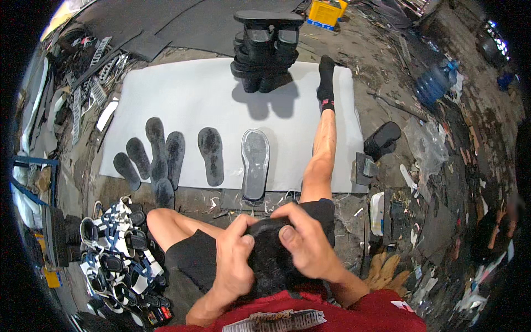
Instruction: The person sits on the floor and repeatedly picks up black insoles and textured soles, aligns them, and presses them together by hand. The person places each assembled pair into a growing stack and continues the process with additional insoles and soles from nearby piles.
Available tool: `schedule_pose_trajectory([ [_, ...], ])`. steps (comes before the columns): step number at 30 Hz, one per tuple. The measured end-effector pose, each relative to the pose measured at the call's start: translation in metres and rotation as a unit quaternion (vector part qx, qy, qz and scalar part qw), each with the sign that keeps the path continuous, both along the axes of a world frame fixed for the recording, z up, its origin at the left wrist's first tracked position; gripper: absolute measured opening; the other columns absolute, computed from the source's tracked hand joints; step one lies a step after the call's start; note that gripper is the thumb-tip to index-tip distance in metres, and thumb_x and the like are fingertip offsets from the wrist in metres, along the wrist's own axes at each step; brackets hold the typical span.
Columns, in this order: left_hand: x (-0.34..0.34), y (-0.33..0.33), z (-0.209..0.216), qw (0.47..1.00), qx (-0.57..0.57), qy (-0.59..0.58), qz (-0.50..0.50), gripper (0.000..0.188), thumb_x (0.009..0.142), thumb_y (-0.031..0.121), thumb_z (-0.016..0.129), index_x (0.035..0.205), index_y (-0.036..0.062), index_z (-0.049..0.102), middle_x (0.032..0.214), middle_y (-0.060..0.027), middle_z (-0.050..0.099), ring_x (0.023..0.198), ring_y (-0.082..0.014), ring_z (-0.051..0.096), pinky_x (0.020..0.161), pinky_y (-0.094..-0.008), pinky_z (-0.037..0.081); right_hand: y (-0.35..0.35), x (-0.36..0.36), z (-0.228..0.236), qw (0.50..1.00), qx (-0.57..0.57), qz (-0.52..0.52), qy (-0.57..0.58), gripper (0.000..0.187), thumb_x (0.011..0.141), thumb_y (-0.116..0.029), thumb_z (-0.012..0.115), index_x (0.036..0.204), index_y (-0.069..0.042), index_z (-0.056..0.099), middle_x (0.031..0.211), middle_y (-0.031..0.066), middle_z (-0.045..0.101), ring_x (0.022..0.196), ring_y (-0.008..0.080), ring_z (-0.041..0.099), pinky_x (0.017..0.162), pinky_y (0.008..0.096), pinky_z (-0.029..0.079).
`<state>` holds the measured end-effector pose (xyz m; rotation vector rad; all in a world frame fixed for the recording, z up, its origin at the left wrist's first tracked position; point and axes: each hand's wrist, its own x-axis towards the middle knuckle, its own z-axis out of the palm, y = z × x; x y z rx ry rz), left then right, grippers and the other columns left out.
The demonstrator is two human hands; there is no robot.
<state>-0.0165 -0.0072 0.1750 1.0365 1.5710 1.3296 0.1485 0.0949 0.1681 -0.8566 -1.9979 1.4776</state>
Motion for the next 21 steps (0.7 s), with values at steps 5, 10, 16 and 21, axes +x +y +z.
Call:
schedule_pose_trajectory([
  [5,0.024,0.01,-0.005,0.961,0.09,0.223,0.138,0.036,0.111,0.017,0.051,0.079,-0.0007,0.049,0.068,-0.0192,0.044,0.054,-0.0383,0.047,0.052,-0.0454,0.037,-0.012,-0.035,0.014,0.981,0.17,-0.087,-0.038,0.035,0.107,-0.027,0.065,0.082,-0.002,0.064,0.077,0.0157,0.062,0.068,0.0378,0.064,0.06,0.0467,0.05],
  [10,0.003,0.01,-0.042,0.98,0.117,0.143,0.08,0.041,0.112,0.018,0.053,0.076,-0.0018,0.048,0.069,-0.0168,0.043,0.056,-0.0314,0.045,0.055,-0.0442,0.039,-0.009,-0.042,-0.025,0.99,0.127,-0.058,0.025,0.032,0.108,-0.025,0.064,0.087,-0.001,0.068,0.075,0.0186,0.062,0.069,0.0414,0.065,0.062,0.0487,0.052],
  [16,0.012,0.029,-0.027,0.961,0.022,0.256,0.104,0.04,0.114,0.017,0.047,0.083,-0.0071,0.058,0.078,-0.0256,0.056,0.067,-0.0428,0.056,0.063,-0.0478,0.044,0.006,-0.043,-0.035,0.995,0.066,-0.036,-0.064,0.055,0.114,-0.039,0.051,0.083,0.003,0.068,0.077,0.0255,0.066,0.074,0.0498,0.066,0.064,0.0545,0.052],
  [21,0.003,0.043,-0.062,0.973,0.05,0.185,0.127,0.047,0.117,0.021,0.041,0.081,-0.0052,0.056,0.065,-0.0235,0.05,0.057,-0.0356,0.052,0.059,-0.0465,0.042,0.017,-0.052,-0.054,0.992,0.119,-0.023,-0.036,0.053,0.116,-0.035,0.047,0.087,0.003,0.07,0.075,0.0278,0.067,0.069,0.0509,0.066,0.06,0.0546,0.052],
])
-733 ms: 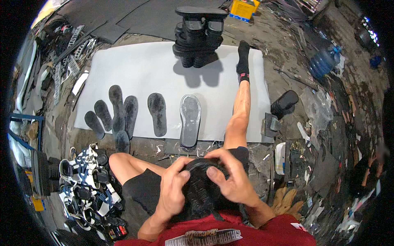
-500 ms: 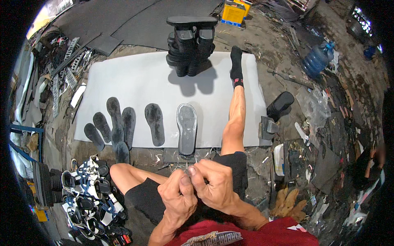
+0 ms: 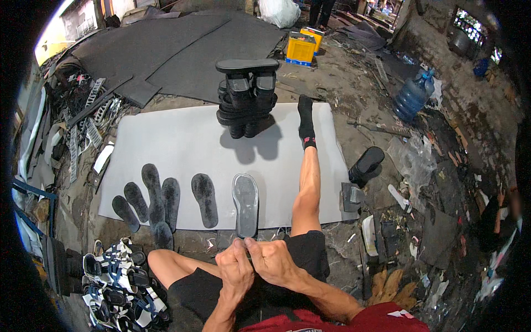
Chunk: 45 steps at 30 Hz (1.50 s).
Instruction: The person sits on the floor and repeatedly picks up black insoles and textured soles, aligns them, and presses them together by hand. The person places each assembled pair into a growing stack and continues the process with additional insoles and soles from nearby piles.
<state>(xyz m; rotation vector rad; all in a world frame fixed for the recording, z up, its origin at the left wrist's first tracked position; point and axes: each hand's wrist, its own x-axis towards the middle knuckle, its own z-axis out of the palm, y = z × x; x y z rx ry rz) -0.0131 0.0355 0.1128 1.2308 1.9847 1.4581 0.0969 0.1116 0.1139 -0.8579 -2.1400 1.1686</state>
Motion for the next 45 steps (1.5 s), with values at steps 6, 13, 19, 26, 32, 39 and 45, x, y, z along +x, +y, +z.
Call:
schedule_pose_trajectory([
  [6,-0.019,-0.001,-0.047,0.997,0.027,-0.009,0.065,0.051,0.12,0.032,0.031,0.093,-0.0029,0.055,0.072,-0.0196,0.052,0.064,-0.0338,0.05,0.066,-0.0463,0.042,0.001,0.0,-0.022,0.994,-0.021,-0.09,0.067,0.058,0.117,-0.038,0.042,0.084,0.005,0.063,0.074,0.0312,0.062,0.07,0.0552,0.061,0.066,0.0571,0.048],
  [13,-0.037,0.006,-0.121,0.996,-0.037,-0.013,0.086,0.043,0.117,0.029,0.035,0.097,-0.0029,0.055,0.075,-0.0223,0.053,0.072,-0.0342,0.052,0.074,-0.0478,0.042,-0.005,0.0,-0.092,0.994,-0.014,-0.104,0.02,0.06,0.117,-0.034,0.044,0.075,0.005,0.061,0.069,0.0313,0.06,0.064,0.0532,0.063,0.06,0.0578,0.046],
  [19,0.024,-0.008,-0.139,0.962,0.033,-0.149,0.225,0.068,0.121,0.043,0.027,0.088,-0.0068,0.059,0.081,-0.0147,0.061,0.078,-0.0312,0.049,0.084,-0.0498,0.043,-0.023,0.006,-0.106,0.981,-0.041,-0.19,0.027,0.052,0.118,-0.034,0.04,0.093,0.002,0.066,0.079,0.0338,0.062,0.08,0.0587,0.062,0.07,0.0603,0.046],
  [26,0.029,-0.015,-0.148,0.968,-0.105,-0.162,0.159,0.068,0.121,0.039,0.028,0.09,-0.0139,0.057,0.078,-0.0318,0.057,0.073,-0.0393,0.049,0.074,-0.053,0.042,-0.013,0.025,-0.122,0.967,-0.145,-0.199,-0.07,0.062,0.118,-0.04,0.034,0.089,0.005,0.065,0.083,0.0358,0.064,0.083,0.0585,0.063,0.076,0.0613,0.046],
  [32,0.066,-0.05,-0.17,0.984,-0.071,-0.07,0.149,0.061,0.12,0.033,0.03,0.1,-0.0142,0.063,0.089,-0.0399,0.063,0.079,-0.0484,0.056,0.076,-0.0518,0.045,-0.058,0.045,-0.118,0.966,-0.116,-0.209,-0.095,0.055,0.119,-0.038,0.032,0.101,0.003,0.063,0.086,0.0371,0.066,0.084,0.0609,0.063,0.076,0.0655,0.048],
  [39,0.045,-0.023,-0.13,0.988,-0.099,-0.084,0.086,0.055,0.12,0.029,0.032,0.092,-0.0109,0.057,0.08,-0.036,0.054,0.073,-0.0452,0.05,0.071,-0.0529,0.04,-0.036,0.038,-0.113,0.964,-0.108,-0.241,-0.025,0.053,0.118,-0.038,0.036,0.11,0.005,0.064,0.093,0.0366,0.067,0.089,0.0582,0.066,0.075,0.0627,0.049],
  [45,0.04,0.005,-0.095,0.977,-0.089,-0.161,0.106,0.072,0.12,0.043,0.028,0.151,-0.0206,0.041,0.142,-0.0394,0.052,0.133,-0.0476,0.051,0.115,-0.0463,0.035,-0.038,0.033,-0.077,0.97,-0.077,-0.227,-0.049,0.045,0.116,-0.036,0.042,0.105,0.003,0.061,0.081,0.0345,0.064,0.08,0.0585,0.064,0.07,0.0614,0.048],
])
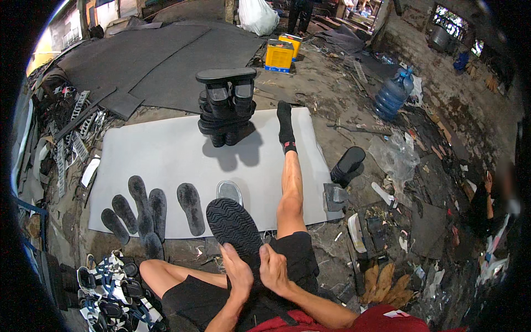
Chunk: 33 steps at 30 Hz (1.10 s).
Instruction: The person sits on the floor and repeatedly picks up black insoles and textured soles, aligns them, and presses them together by hand. The person places each assembled pair into a growing stack and continues the process with additional insoles and soles from nearby piles.
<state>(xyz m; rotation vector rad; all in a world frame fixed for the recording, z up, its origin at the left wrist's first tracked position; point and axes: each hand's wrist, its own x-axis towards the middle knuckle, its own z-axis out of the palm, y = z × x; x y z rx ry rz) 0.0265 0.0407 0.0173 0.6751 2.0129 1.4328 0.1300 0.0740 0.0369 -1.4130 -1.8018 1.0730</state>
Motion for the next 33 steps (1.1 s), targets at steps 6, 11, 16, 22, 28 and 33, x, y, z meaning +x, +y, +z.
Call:
schedule_pose_trajectory([
  [6,0.018,-0.011,-0.038,0.993,0.034,0.08,0.086,0.058,0.118,0.035,0.038,0.093,-0.0151,0.056,0.078,-0.0354,0.053,0.072,-0.0458,0.047,0.071,-0.0544,0.039,0.01,-0.024,-0.012,0.995,0.043,-0.047,0.077,0.044,0.116,-0.034,0.045,0.096,0.001,0.061,0.076,0.0319,0.059,0.074,0.0572,0.061,0.065,0.0583,0.046],
  [11,0.004,0.0,-0.037,0.988,0.023,0.082,0.128,0.063,0.119,0.042,0.038,0.094,-0.0142,0.055,0.076,-0.0261,0.056,0.073,-0.0342,0.045,0.07,-0.0515,0.04,-0.004,-0.035,-0.019,0.995,0.057,-0.02,0.084,0.036,0.115,-0.034,0.051,0.108,0.0,0.06,0.087,0.033,0.063,0.085,0.0557,0.066,0.072,0.0581,0.049],
  [16,-0.005,-0.017,-0.017,0.997,0.076,0.005,0.007,0.058,0.12,0.04,0.032,0.12,-0.0112,0.059,0.103,-0.0222,0.062,0.1,-0.0297,0.054,0.094,-0.0427,0.046,0.027,-0.028,-0.039,0.996,0.041,-0.036,0.075,0.058,0.116,-0.043,0.049,0.086,0.004,0.064,0.067,0.0273,0.054,0.061,0.0449,0.057,0.06,0.0517,0.042],
  [22,-0.05,0.031,0.065,0.904,0.258,-0.332,-0.074,0.091,0.109,0.074,0.031,0.168,0.0045,0.027,0.144,-0.0277,0.055,0.113,-0.0333,0.068,0.102,-0.0483,0.054,0.026,0.001,-0.021,0.607,-0.584,0.199,0.501,0.063,0.111,-0.066,0.047,0.104,-0.007,0.066,0.074,0.0039,0.06,0.062,0.0166,0.062,0.049,0.0318,0.044],
  [28,-0.063,0.034,0.069,0.857,0.265,-0.441,-0.01,0.072,0.113,0.068,0.035,0.14,0.0038,0.053,0.091,-0.0028,0.057,0.069,-0.0145,0.059,0.058,-0.0304,0.05,0.002,-0.005,0.039,0.746,-0.571,0.124,0.319,0.067,0.116,-0.063,0.035,0.106,-0.005,0.066,0.071,0.0086,0.062,0.056,0.0202,0.055,0.055,0.0343,0.045],
  [33,-0.063,0.039,0.06,0.841,0.27,-0.469,0.018,0.072,0.111,0.071,0.038,0.137,0.0049,0.053,0.093,-0.0023,0.056,0.069,-0.0147,0.058,0.057,-0.0312,0.051,-0.001,0.0,0.038,0.805,-0.504,0.144,0.277,0.067,0.115,-0.066,0.033,0.11,-0.007,0.065,0.072,0.0086,0.063,0.055,0.0226,0.056,0.056,0.0362,0.047],
])
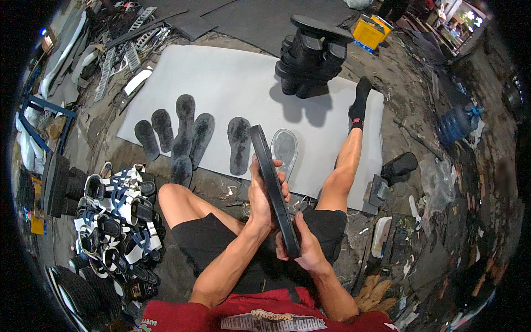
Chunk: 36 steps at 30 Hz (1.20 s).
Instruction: The person sits on the floor and repeatedly picks up black insoles and textured soles, aligns them, and presses them together by hand. The person places each assembled pair into a growing stack and continues the process with additional insoles and soles from nearby piles.
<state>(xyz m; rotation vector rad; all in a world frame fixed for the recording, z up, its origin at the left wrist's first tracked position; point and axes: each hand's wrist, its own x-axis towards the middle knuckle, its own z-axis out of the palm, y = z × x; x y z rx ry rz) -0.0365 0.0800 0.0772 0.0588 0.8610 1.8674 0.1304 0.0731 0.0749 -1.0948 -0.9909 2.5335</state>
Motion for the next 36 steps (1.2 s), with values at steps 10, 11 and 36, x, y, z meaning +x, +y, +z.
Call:
schedule_pose_trajectory([
  [10,0.005,0.004,-0.026,0.986,-0.1,0.024,0.13,0.066,0.111,0.069,0.042,0.124,0.0065,0.058,0.082,-0.0027,0.059,0.059,-0.0141,0.058,0.053,-0.0297,0.051,0.01,-0.021,0.056,0.765,0.638,0.037,-0.083,0.078,0.097,-0.01,0.078,0.163,0.007,0.041,0.16,0.0294,0.052,0.149,0.0376,0.054,0.121,0.0449,0.043],
  [11,0.01,0.005,-0.03,0.982,-0.102,0.033,0.157,0.069,0.109,0.073,0.042,0.119,0.0064,0.06,0.08,-0.0026,0.059,0.055,-0.0137,0.056,0.051,-0.0289,0.05,0.005,-0.026,0.054,0.765,0.638,0.031,-0.085,0.065,0.097,-0.004,0.075,0.156,0.007,0.052,0.15,0.0298,0.062,0.137,0.0403,0.065,0.115,0.044,0.05],
  [36,0.005,-0.003,-0.033,0.962,0.006,-0.1,0.254,0.055,0.11,0.068,0.039,0.11,0.015,0.055,0.077,-0.0034,0.053,0.056,-0.0186,0.059,0.051,-0.0348,0.053,0.026,-0.018,0.065,0.729,0.677,0.028,-0.099,0.063,0.087,-0.005,0.087,0.145,0.005,0.065,0.135,0.0232,0.073,0.125,0.0386,0.071,0.108,0.0437,0.055],
])
